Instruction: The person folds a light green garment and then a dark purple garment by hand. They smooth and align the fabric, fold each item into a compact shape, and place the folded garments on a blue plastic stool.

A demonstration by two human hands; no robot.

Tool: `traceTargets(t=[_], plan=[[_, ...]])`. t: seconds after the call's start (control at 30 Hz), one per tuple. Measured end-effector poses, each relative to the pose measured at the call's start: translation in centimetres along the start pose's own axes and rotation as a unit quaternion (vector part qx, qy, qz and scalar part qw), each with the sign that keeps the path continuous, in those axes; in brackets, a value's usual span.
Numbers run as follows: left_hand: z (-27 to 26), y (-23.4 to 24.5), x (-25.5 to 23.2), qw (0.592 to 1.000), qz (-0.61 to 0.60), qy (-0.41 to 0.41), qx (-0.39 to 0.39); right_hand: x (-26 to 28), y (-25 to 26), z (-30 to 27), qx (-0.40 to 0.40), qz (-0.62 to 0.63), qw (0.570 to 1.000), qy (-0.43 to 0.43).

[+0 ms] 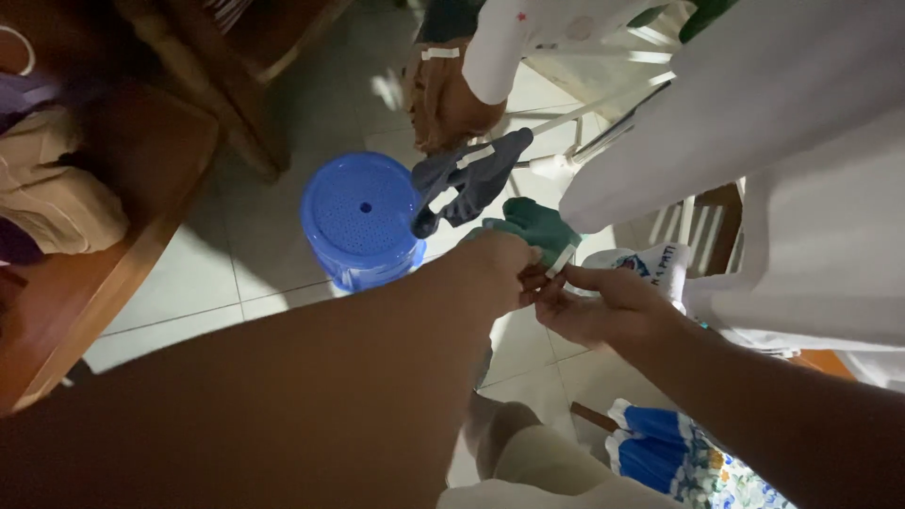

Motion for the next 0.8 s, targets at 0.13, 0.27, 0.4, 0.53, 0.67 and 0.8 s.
traceTargets(t=[0.13,0.27,0.4,0.53,0.67,0.8], plan=[[-4.5,-2.7,-0.4,0.984,0.008,0.03,-0.176,-0.4,0.7,-0.4,0.003,0.065,0.998,0.022],[-6.0,-0.6,0.1,0.974,0.142,0.013,-0.176,-1.9,0.5,-2.1,-0.039,0.048,0.998,0.01],[-5.9,-4.3,-2.8,0.556,0.798,-0.23,-0.037,0.6,0.9,-0.7,0.025,-0.062,0.98,-0.186],[-5.1,-3.3,0.8,0.985,-0.112,-0.074,-0.106,0.9,-1.2,-4.3,-0.097,-0.407,0.902,0.108],[7.1,-3.2,2.2,0.917,0.279,-0.182,0.221,0.1,-6.1,-12.4,-0.318,-0.544,0.636,0.445],[12.9,0.5,4.5,0.96,0.259,-0.104,-0.014,2.6,-7.6,-7.2,-0.339,-0.902,0.027,0.266]])
Point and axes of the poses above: each hand's wrist, its own z-axis towards the middle knuckle, its own y-axis out of the back of the hand, x = y × z, the point moved 7 cm from there along z, towards the middle knuckle, and after that the axes turned 5 degrees about -y, right-handed, at the moved point
